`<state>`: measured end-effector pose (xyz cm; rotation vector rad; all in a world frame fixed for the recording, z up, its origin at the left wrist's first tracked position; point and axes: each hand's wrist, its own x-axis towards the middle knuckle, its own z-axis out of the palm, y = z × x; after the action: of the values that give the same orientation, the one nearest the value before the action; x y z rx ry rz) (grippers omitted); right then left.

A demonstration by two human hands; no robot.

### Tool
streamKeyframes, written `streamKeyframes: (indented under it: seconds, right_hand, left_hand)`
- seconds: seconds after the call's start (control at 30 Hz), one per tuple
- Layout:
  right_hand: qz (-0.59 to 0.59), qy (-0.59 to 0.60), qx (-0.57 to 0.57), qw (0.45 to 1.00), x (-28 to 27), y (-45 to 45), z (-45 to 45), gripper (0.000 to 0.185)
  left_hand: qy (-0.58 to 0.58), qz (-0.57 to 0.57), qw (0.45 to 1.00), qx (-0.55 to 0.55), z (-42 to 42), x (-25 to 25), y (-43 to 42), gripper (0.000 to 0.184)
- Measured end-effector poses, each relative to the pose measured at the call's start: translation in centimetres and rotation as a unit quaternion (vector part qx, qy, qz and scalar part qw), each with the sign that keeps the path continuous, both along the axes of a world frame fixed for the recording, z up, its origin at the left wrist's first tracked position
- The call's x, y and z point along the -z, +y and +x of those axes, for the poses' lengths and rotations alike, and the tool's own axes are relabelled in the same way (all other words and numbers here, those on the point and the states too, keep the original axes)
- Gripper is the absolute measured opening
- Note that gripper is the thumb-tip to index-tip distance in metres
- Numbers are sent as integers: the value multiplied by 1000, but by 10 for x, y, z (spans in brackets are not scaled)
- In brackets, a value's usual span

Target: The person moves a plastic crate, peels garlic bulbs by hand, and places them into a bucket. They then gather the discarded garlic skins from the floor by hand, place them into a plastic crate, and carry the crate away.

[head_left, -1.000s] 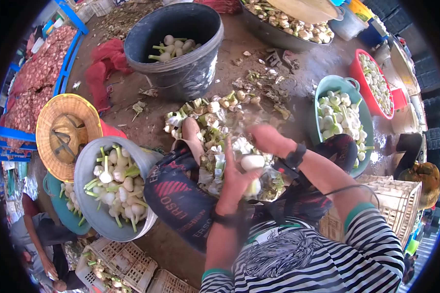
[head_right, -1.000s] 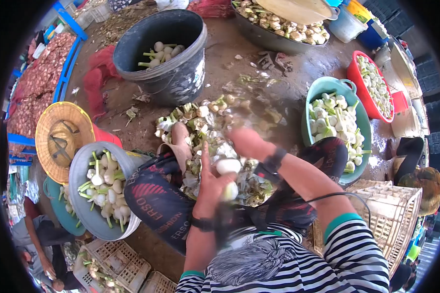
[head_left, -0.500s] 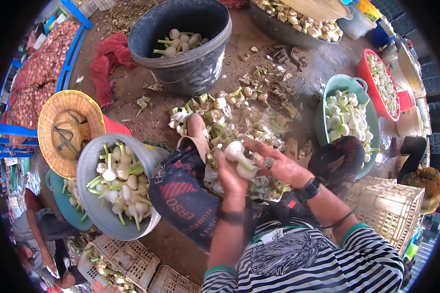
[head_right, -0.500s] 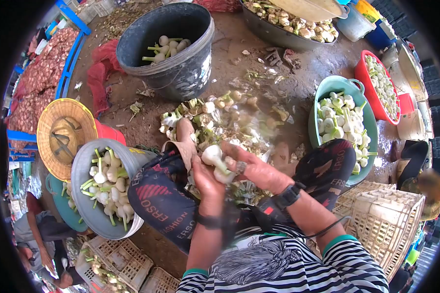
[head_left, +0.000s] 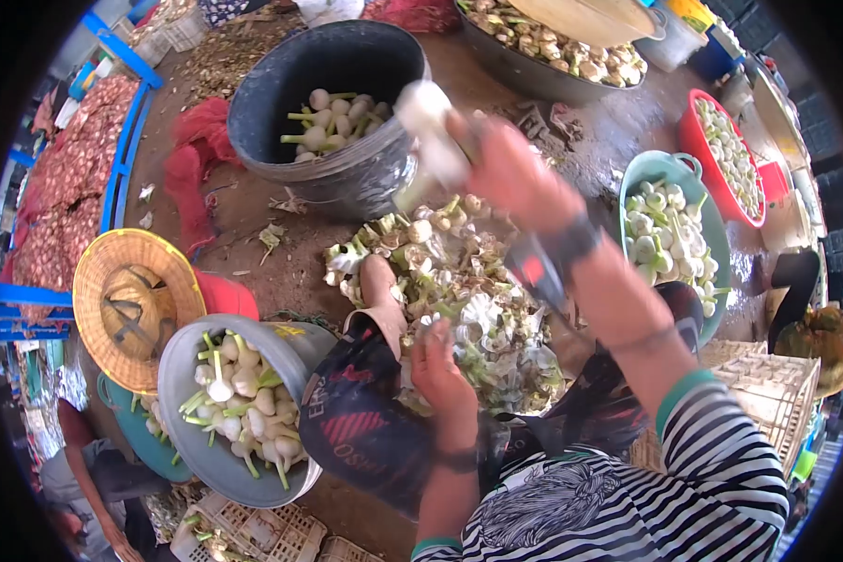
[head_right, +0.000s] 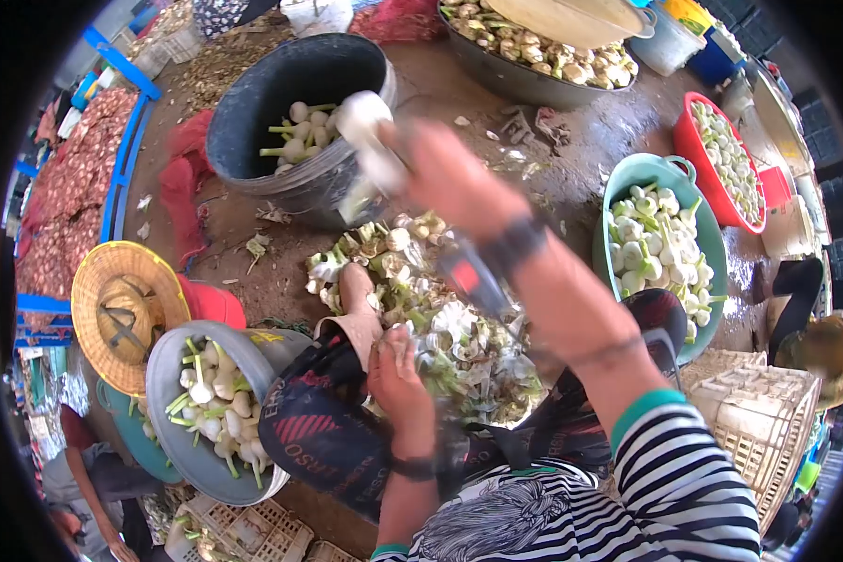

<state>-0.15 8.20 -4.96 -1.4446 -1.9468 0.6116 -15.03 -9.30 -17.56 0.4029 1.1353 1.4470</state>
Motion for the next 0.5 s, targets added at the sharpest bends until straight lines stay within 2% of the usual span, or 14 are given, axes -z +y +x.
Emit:
streamKeyframes:
  seconds: [0.03, 0.07, 0.1, 0.13, 0.17, 0.2, 0.23, 0.27, 0.37, 0.43, 0.5]
  right_hand:
    - [35, 198, -47, 978, 5, 49, -2, 29]
    - [25, 292, -42, 955, 12, 66, 7, 31]
    - [21, 385, -39, 922, 8, 79, 8, 34]
    - [-30, 380, 15, 924, -18, 72, 5, 36]
    - [-26, 301, 35, 953, -9, 75, 18, 41]
    - [-68, 286, 27, 955, 6, 69, 31, 41]
    - [-95, 241, 38, 965, 25, 57, 48, 39]
    - [-143, 148, 98, 974, 42, 45, 63, 36]
    - [-208, -58, 268, 939, 177, 25, 157, 30]
    - [-275, -195, 290, 896, 207, -3, 175, 29]
    - [-328, -291, 209, 874, 246, -28, 181, 28]
  left_hand:
    - [-41, -34, 998, 22, 2, 4, -1, 22]
    - [-81, -68, 993, 42, 4, 6, -2, 20]
    - [-43, -42, 997, 41, 7, 6, -2, 16]
    - [-26, -38, 998, 44, 6, 9, -3, 18]
    - [-9, -35, 998, 48, 4, 14, -6, 19]
    - [6, -33, 998, 54, 4, 18, -6, 21]
    - [50, -77, 994, 65, 5, 8, -2, 25]
    - [23, -85, 994, 64, 6, 6, -1, 26]
    - [-31, -108, 992, 66, 7, 1, 2, 27]
    - [3, -129, 988, 87, 9, -1, 6, 25]
    - [38, -150, 982, 111, 11, 2, 8, 22]
